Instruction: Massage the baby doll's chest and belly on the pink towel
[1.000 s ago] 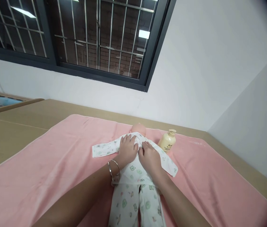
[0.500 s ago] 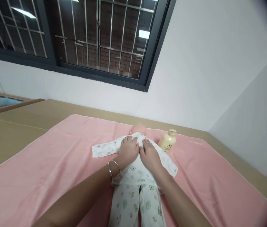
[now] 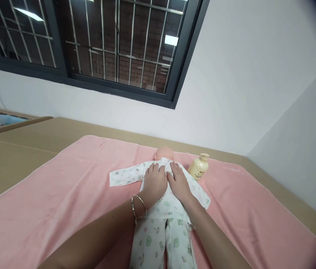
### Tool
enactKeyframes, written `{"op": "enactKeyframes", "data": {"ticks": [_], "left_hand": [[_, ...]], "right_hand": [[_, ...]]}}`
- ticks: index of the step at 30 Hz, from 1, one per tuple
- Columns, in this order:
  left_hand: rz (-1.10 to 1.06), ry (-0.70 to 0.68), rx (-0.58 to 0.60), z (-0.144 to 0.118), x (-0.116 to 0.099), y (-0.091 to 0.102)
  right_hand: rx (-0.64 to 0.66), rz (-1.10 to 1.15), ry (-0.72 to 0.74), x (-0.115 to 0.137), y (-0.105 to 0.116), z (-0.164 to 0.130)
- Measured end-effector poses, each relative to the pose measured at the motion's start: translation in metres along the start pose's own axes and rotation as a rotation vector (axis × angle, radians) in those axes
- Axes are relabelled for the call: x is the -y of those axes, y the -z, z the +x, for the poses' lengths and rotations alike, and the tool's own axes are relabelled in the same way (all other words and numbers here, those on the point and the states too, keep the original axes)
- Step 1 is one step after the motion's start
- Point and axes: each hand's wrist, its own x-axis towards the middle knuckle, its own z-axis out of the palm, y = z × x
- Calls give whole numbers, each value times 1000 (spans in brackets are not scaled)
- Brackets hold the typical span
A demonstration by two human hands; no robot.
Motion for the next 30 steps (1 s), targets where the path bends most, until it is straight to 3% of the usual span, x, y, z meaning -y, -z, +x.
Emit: {"op": "enactKeyframes", "data": {"ticks": [15,22,28,30], "left_hand": [[-45,40,33,1,8,-5],[-115,76,91,8,18,-8],[-240,95,27,10,28,-20],[-289,92,-16,8,30,-24]], "right_hand": [[58,-96,-14,9,4,-3],[103,-205,-133,30,13,-11],[-59,-238,-38,35,18,-14],[-49,-185,-26,32,14,-12]]}}
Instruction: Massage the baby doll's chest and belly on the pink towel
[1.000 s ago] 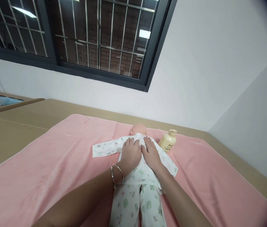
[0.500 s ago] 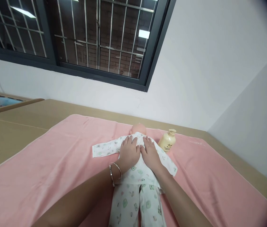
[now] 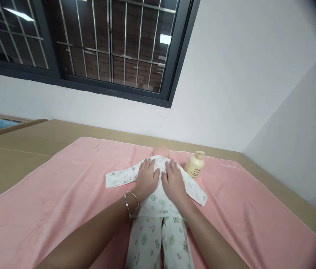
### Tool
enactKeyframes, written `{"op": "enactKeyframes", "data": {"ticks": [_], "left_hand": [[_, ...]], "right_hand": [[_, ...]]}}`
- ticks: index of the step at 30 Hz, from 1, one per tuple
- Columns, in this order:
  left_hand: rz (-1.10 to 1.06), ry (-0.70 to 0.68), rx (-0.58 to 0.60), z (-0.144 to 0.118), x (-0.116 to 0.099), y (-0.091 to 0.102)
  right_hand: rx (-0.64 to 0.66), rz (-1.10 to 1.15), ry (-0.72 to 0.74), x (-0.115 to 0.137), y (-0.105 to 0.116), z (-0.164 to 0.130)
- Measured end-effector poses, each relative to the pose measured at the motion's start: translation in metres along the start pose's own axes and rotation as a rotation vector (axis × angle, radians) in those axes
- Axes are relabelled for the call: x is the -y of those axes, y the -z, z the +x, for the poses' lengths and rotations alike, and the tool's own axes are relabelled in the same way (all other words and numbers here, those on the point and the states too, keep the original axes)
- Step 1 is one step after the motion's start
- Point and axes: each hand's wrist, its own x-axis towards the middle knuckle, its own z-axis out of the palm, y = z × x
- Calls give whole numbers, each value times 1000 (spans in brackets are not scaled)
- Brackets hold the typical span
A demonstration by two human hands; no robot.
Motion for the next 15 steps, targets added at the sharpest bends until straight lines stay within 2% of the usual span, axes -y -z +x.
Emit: {"op": "enactKeyframes", "data": {"ticks": [3,7,11,12,15], "left_hand": [[-45,-8,-30,-2,2,-2],[-75,3,-35,-3,2,-2],[-109,8,-60,-3,4,-4],[-105,5,-61,-3,5,-5],[-68,-9,-55,-3,6,-5]], "right_hand": [[9,70,-19,-4,-4,2],[-127,75,6,-6,-3,3],[4,89,45,-7,-5,3],[-1,94,49,-7,-5,3],[-145,96,70,-7,-3,3]]}}
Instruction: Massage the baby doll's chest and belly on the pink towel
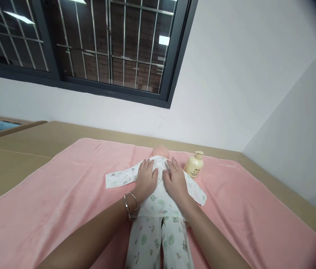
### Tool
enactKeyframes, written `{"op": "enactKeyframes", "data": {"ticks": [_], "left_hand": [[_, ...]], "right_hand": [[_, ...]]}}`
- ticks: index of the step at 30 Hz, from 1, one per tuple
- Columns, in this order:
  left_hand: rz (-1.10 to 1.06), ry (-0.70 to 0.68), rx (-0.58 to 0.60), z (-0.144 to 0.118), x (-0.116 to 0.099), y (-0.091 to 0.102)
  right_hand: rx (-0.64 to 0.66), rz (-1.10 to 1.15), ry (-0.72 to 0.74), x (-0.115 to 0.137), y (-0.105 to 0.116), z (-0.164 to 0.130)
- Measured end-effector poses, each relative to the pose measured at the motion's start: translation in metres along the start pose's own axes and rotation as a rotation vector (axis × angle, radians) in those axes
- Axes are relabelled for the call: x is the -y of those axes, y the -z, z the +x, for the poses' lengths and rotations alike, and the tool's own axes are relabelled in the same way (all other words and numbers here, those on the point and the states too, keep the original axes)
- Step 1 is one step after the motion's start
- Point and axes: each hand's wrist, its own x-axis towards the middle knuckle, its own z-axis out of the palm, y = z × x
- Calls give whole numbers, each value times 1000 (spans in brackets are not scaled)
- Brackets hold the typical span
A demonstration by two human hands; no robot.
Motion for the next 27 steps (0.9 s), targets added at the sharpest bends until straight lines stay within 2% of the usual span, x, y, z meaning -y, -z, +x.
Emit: {"op": "enactKeyframes", "data": {"ticks": [2,7,11,14,17,19,23,27], "left_hand": [[29,-5,5,0,0,1],[64,-23,18,1,-2,3],[68,-17,23,2,-1,3],[54,-14,16,3,1,3],[54,-3,14,3,1,4],[57,-2,8,3,-3,7],[-49,-16,9,10,-23,20],[-492,95,12,29,-64,26]], "right_hand": [[-35,-2,20,1,0,-1],[153,16,38,5,-6,-5],[185,-9,28,8,-4,-5],[263,-33,73,10,9,-1],[336,13,145,9,34,6],[308,51,137,5,53,13],[116,115,26,-17,85,28],[-108,97,-60,-51,100,40]]}}
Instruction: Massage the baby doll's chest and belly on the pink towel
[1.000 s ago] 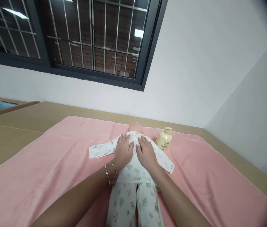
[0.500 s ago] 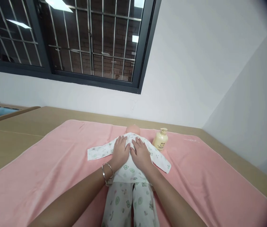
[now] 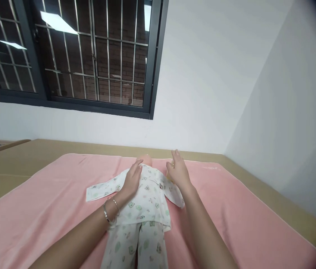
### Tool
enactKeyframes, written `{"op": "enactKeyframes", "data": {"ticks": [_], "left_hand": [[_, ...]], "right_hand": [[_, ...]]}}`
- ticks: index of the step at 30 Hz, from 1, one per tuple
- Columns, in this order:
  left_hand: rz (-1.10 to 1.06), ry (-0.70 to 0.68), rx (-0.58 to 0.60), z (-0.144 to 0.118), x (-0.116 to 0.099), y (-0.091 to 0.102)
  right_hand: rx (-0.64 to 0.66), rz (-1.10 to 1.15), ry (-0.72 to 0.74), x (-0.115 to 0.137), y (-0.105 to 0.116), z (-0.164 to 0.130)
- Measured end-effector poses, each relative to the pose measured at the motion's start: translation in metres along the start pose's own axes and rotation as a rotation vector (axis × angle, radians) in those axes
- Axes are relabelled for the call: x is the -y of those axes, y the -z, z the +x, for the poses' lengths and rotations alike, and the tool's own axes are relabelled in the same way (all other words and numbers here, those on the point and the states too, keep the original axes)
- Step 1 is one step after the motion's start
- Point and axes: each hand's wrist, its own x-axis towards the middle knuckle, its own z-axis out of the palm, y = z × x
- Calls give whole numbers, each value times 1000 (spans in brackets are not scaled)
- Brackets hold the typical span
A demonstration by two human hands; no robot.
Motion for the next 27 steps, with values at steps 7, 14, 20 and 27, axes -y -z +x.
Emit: {"op": "enactKeyframes", "data": {"ticks": [7,14,20,27], "left_hand": [[-848,554,223,42,-43,-66],[-1194,807,278,69,-45,-104],[-1212,844,292,49,-48,-84],[-1262,850,343,12,-58,-38]], "right_hand": [[103,-124,-1,-31,-7,6],[122,-303,19,-32,-13,4],[25,-302,-87,-17,-17,0],[-18,-69,-34,26,-29,-14]]}}
